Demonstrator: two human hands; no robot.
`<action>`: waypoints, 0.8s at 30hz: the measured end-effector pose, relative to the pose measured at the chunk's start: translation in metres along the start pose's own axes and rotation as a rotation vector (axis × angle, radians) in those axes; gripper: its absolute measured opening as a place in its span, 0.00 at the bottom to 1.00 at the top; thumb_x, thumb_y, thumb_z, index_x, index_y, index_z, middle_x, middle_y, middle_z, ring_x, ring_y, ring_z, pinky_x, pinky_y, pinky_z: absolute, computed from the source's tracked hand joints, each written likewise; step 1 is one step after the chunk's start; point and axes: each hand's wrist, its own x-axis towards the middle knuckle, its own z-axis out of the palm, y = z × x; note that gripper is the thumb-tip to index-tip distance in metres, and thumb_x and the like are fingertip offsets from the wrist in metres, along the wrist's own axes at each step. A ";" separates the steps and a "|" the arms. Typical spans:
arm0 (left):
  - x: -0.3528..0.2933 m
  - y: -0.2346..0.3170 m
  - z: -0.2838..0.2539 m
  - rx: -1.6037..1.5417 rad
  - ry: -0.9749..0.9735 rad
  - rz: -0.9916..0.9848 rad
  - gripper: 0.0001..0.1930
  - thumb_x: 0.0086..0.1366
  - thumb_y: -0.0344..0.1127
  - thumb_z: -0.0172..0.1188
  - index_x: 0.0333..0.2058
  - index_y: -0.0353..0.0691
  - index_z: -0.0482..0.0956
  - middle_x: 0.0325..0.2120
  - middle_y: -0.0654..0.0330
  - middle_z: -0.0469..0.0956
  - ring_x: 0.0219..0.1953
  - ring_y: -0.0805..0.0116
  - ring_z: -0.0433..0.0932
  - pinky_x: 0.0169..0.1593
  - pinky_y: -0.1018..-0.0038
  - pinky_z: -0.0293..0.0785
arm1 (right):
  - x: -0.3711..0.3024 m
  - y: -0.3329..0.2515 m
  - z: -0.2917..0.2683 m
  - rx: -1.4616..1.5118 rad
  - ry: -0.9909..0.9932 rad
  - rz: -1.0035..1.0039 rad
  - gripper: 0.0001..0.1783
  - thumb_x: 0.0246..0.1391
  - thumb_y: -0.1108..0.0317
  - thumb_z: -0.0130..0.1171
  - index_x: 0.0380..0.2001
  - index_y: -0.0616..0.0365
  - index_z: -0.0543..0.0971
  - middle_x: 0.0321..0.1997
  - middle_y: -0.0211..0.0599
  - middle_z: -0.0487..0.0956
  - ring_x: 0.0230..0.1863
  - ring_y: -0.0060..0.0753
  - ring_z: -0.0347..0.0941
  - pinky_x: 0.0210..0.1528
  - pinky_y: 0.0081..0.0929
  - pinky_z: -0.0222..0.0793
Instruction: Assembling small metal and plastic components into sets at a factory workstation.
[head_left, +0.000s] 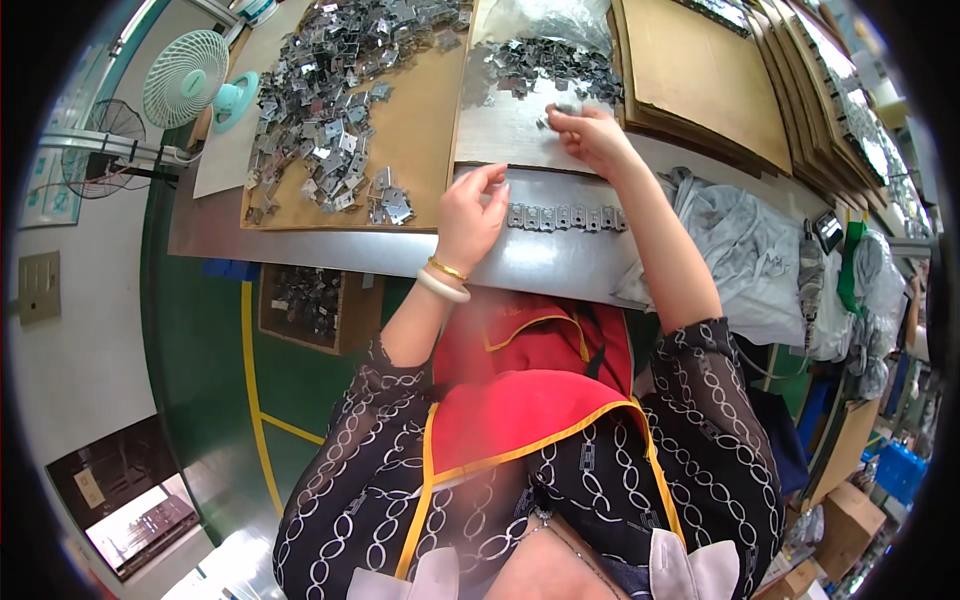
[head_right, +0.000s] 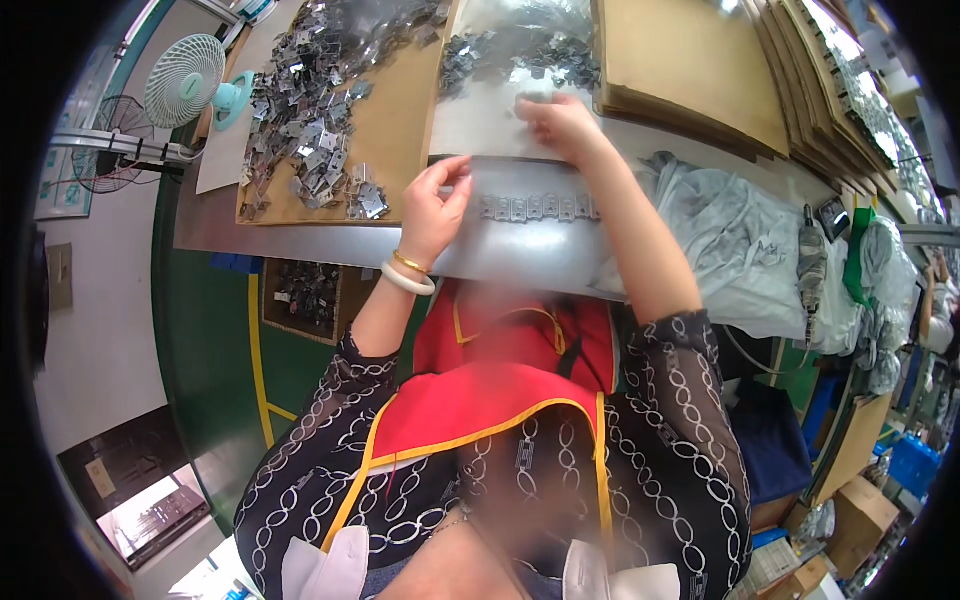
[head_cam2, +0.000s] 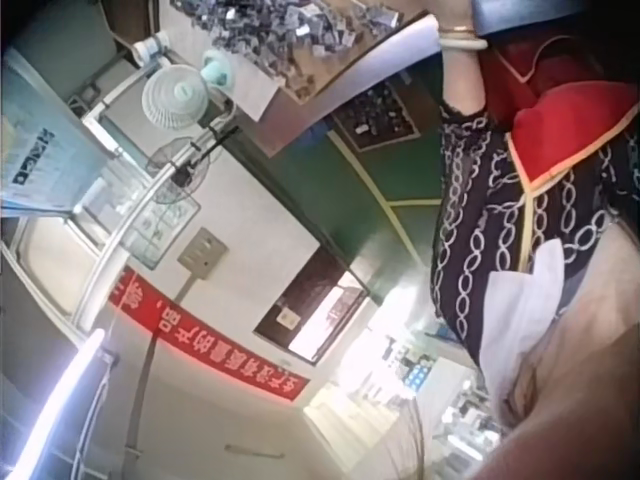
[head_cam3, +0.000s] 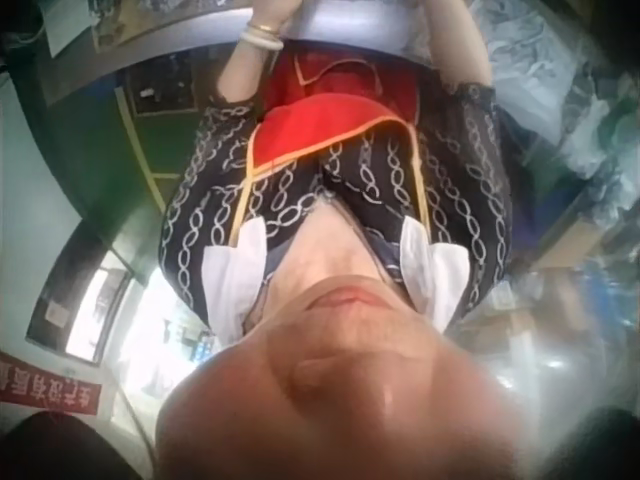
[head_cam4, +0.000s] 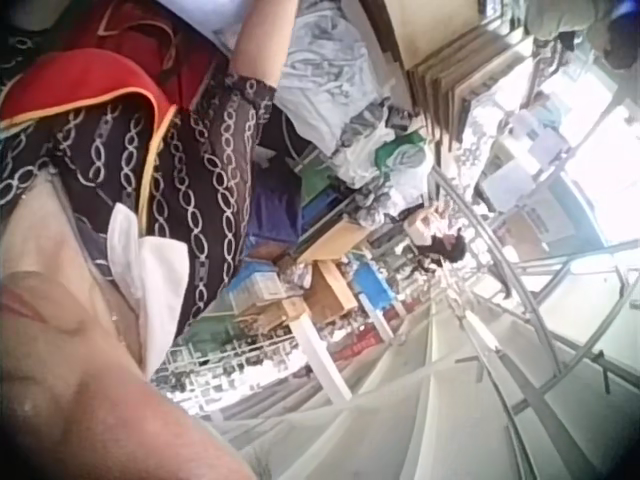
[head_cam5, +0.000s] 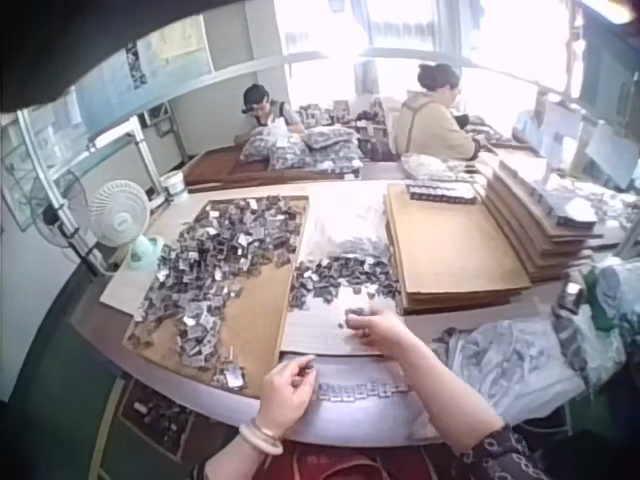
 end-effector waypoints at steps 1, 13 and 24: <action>0.003 0.003 -0.001 -0.058 -0.007 0.000 0.16 0.63 0.29 0.65 0.50 0.35 0.82 0.39 0.52 0.84 0.39 0.63 0.84 0.42 0.68 0.81 | -0.014 -0.005 -0.006 0.156 -0.147 0.134 0.14 0.63 0.64 0.66 0.48 0.61 0.80 0.25 0.18 0.72 0.23 0.11 0.64 0.23 0.13 0.58; 0.007 0.025 -0.018 -0.393 -0.672 0.212 0.19 0.58 0.21 0.69 0.48 0.44 0.87 0.35 0.60 0.81 0.38 0.72 0.81 0.41 0.75 0.80 | -0.108 -0.009 -0.004 0.248 -0.678 0.507 0.19 0.55 0.78 0.61 0.48 0.67 0.67 0.20 0.21 0.64 0.16 0.10 0.57 0.16 0.14 0.45; -0.003 0.037 -0.021 -0.235 -0.478 0.426 0.13 0.53 0.27 0.77 0.36 0.38 0.83 0.31 0.61 0.81 0.33 0.75 0.83 0.38 0.77 0.80 | -0.139 -0.022 0.008 0.099 -0.390 0.324 0.13 0.61 0.70 0.65 0.48 0.60 0.77 0.27 0.28 0.76 0.20 0.12 0.62 0.20 0.14 0.53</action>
